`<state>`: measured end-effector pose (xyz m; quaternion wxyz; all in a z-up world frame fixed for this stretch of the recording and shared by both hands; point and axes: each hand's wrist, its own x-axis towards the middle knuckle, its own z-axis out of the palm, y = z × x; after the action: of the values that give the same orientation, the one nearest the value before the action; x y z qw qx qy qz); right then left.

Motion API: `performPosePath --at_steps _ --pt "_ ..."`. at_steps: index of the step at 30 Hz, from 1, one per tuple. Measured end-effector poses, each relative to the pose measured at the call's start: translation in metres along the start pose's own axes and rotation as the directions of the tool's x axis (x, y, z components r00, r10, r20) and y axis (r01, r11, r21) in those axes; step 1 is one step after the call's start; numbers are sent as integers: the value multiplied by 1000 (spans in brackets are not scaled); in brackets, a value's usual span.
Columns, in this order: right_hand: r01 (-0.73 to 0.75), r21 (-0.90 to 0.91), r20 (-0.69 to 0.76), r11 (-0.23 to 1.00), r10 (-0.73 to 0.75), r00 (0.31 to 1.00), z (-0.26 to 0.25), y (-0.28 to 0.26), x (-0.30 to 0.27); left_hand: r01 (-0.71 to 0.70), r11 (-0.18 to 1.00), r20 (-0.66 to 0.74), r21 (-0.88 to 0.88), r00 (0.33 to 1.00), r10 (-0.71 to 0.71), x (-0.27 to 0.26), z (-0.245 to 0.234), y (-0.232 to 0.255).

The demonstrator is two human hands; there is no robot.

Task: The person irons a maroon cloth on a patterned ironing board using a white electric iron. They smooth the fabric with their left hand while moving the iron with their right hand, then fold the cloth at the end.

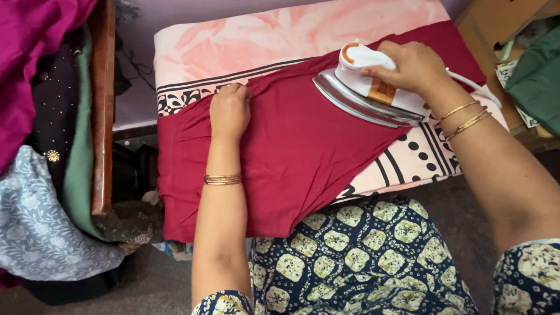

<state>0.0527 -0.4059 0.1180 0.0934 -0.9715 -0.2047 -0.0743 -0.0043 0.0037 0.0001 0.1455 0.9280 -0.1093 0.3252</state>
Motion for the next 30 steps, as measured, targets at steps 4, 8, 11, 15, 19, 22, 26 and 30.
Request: performPosePath --at_steps 4,8,11,15,19,22,26,30 --pt "38 -5 -29 999 -38 999 3 6 1 -21 999 -24 -39 1000 20 4 -16 9" --pt "60 -27 -70 998 -62 996 9 12 2 -85 994 46 -66 995 88 8 -31 18" --pt "80 -84 -114 993 -89 989 12 13 2 -70 992 137 -108 987 85 8 -38 21" --pt "95 -85 -145 992 -107 984 12 12 1 47 975 141 -216 990 -16 6 -34 18" --pt "110 -84 -162 990 -123 979 12 10 0 267 949 63 -167 964 -260 2 -20 9" --pt "110 -90 -161 990 -123 979 11 10 -1 362 925 81 -119 932 -354 -2 -19 2" --pt "115 -106 -176 988 -132 975 13 12 -2 302 950 59 -85 953 -298 -3 -19 -3" --pt "104 -123 -164 987 -124 979 14 12 -1 217 973 32 -81 976 -215 1 -15 1"
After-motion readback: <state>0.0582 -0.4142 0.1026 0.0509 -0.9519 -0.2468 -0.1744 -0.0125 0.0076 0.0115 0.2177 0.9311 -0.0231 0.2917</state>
